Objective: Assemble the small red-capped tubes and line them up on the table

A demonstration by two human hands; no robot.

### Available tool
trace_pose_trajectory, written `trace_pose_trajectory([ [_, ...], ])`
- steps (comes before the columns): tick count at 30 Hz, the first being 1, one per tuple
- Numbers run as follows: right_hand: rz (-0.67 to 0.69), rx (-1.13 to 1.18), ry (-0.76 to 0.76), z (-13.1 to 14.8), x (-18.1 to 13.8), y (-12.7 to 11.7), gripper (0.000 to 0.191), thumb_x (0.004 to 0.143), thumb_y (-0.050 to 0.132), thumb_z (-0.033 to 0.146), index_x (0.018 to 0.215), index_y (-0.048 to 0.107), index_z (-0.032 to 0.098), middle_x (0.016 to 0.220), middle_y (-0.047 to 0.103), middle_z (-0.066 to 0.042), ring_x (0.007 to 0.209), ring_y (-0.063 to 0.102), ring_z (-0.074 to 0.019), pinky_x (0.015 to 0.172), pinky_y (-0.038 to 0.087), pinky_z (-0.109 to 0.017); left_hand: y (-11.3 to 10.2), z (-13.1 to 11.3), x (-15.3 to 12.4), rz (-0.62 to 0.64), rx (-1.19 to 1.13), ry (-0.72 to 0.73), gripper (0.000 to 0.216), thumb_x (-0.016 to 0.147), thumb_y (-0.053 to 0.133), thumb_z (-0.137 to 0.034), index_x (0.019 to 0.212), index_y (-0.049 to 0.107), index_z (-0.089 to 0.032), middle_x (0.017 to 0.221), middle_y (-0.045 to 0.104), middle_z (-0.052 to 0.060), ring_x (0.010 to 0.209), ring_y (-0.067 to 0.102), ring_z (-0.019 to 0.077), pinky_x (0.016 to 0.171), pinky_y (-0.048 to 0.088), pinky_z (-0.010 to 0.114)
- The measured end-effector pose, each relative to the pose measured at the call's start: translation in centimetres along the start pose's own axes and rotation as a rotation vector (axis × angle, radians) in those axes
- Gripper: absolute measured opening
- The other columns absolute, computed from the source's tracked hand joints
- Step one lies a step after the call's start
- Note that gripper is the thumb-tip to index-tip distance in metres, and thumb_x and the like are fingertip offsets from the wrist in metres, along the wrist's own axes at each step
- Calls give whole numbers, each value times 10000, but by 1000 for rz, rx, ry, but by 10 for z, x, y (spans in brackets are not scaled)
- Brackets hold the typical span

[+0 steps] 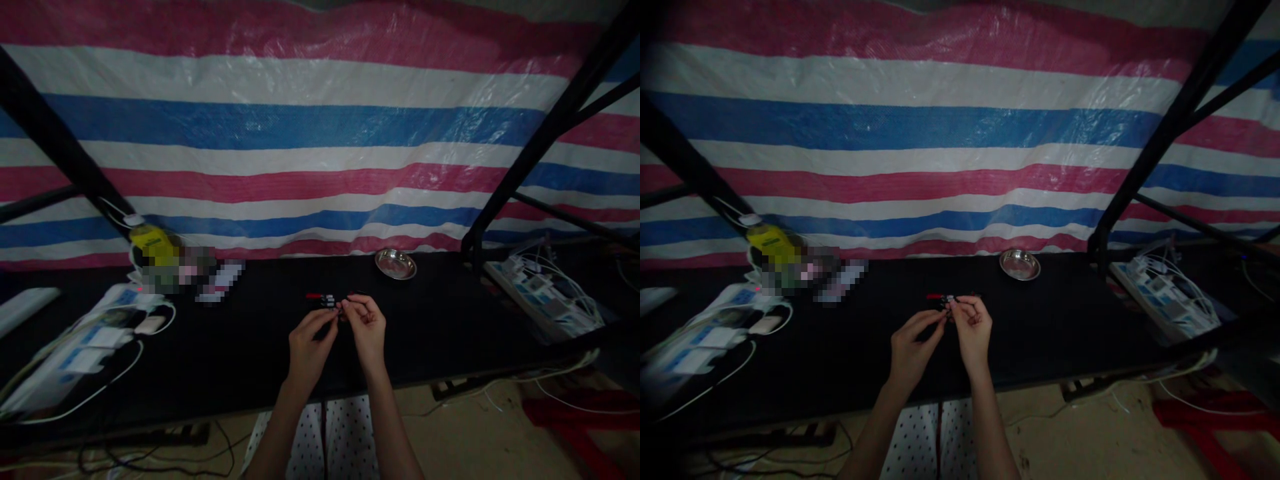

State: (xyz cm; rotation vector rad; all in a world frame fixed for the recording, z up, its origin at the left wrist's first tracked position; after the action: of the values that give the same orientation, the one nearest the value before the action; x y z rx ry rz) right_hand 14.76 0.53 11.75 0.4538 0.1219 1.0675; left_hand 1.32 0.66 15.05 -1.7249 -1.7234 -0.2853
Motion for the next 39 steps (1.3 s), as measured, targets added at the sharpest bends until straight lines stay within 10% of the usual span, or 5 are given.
trace_pose_trajectory([
  [9,7,-19,18,-13,-1,-2,309,617,764,312,834,597,168,700,684,-7,656,654,-143,630,527,-263,0,9,-2,18,36,-52,162,814,573,-280,941,649,-215,897,672,37,837,630,160,796,511,322],
  [15,-348,-112,5,-50,12,-53,398,615,735,405,858,541,157,630,648,2,606,648,-166,517,502,-253,6,70,-18,104,433,-185,223,801,582,-283,1016,600,-228,1065,612,65,1011,548,233,875,406,418],
  [21,-293,-240,21,-92,15,-58,340,691,654,413,893,514,178,655,609,22,654,648,-167,571,533,-283,15,112,-37,268,656,-224,264,832,509,-255,1084,570,-209,1097,565,93,1001,529,248,844,400,421],
  [39,-244,-37,132,-99,7,-45,425,601,739,423,866,532,163,662,655,0,585,672,-175,439,497,-218,15,113,-42,226,184,-165,250,869,457,-231,1076,598,-227,996,583,51,950,573,171,855,467,325],
])
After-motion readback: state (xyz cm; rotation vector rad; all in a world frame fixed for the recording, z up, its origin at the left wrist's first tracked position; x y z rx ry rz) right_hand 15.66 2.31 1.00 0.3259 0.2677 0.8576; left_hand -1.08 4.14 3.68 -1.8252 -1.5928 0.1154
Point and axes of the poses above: each hand's wrist, its own x-axis towards the middle knuckle, its own y-axis out of the palm, z = x × y, the point moved 7 cm from there along x, towards the middle knuckle
